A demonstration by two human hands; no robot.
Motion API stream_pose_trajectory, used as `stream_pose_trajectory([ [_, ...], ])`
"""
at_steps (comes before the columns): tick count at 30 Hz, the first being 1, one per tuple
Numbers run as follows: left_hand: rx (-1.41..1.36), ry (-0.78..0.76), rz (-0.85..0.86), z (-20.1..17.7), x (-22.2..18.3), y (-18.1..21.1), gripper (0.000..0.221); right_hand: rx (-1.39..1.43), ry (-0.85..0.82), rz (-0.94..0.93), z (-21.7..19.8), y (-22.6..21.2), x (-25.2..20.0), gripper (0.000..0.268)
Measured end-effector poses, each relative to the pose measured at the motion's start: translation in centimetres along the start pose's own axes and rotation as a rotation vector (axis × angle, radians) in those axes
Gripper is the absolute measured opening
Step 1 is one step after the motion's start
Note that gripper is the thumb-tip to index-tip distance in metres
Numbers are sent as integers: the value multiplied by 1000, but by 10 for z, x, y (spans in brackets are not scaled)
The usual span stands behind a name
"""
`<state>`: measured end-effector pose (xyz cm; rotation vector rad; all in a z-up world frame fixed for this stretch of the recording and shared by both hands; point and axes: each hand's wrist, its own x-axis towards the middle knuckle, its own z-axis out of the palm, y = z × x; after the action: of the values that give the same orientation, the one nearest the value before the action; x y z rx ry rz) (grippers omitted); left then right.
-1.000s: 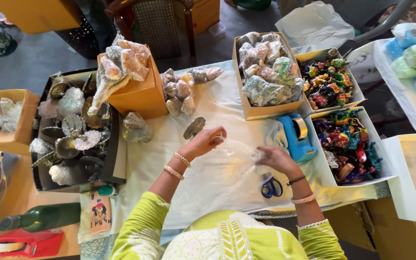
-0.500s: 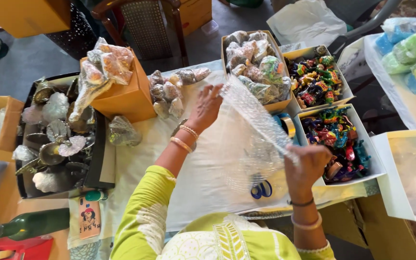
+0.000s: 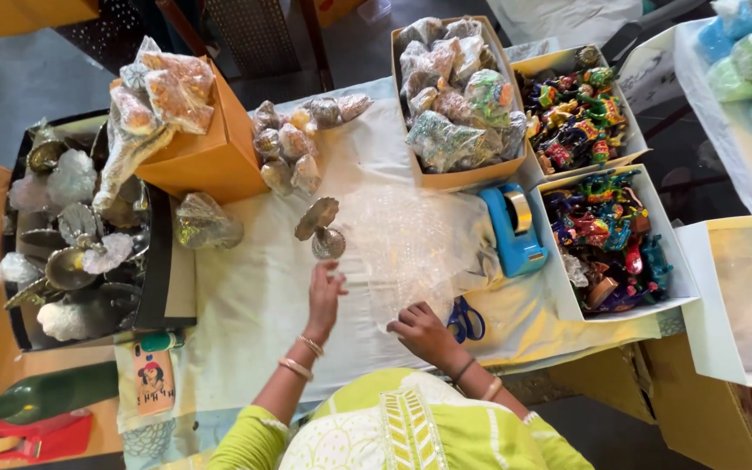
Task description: The person wraps a metallic decorative item in bubble wrap, secures it with tape, and places it in a box. They then pick up another metallic decoration, wipe it with a cloth, and prepare to wrap it in bubble wrap.
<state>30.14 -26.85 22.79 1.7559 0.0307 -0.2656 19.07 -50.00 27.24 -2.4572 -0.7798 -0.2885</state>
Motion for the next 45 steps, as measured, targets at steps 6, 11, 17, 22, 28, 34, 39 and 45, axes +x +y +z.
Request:
stream_pose_trajectory([
  [6, 86, -98, 143, 39, -22, -16, 49, 39, -41, -23, 39, 6, 22, 20],
  [11, -119, -227, -187, 40, 2, -81, 47, 173, 87, 141, 19, 5, 9, 38],
  [17, -377, -234, -108, 29, 7, -112, 45, -19, 242, 667, 22, 51, -84, 31],
  [22, -357, -304, -104, 36, 10, -35, 71, -96, 332, 757, 18, 69, -87, 53],
  [28, -175, -320, -13, 37, 23, -43, 81, 358, 503, 915, 10, 122, -12, 54],
  [34, -184, -225, -96, 24, 11, -49, 82, 40, 525, 630, -24, 152, 77, 22],
  [39, -50, -181, 24, 31, 14, -63, 90, -313, 274, 481, -36, 151, 88, 43],
  [45, 107, -182, 33, 37, 17, -117, 78, -121, 267, 827, -28, 92, -10, 21],
])
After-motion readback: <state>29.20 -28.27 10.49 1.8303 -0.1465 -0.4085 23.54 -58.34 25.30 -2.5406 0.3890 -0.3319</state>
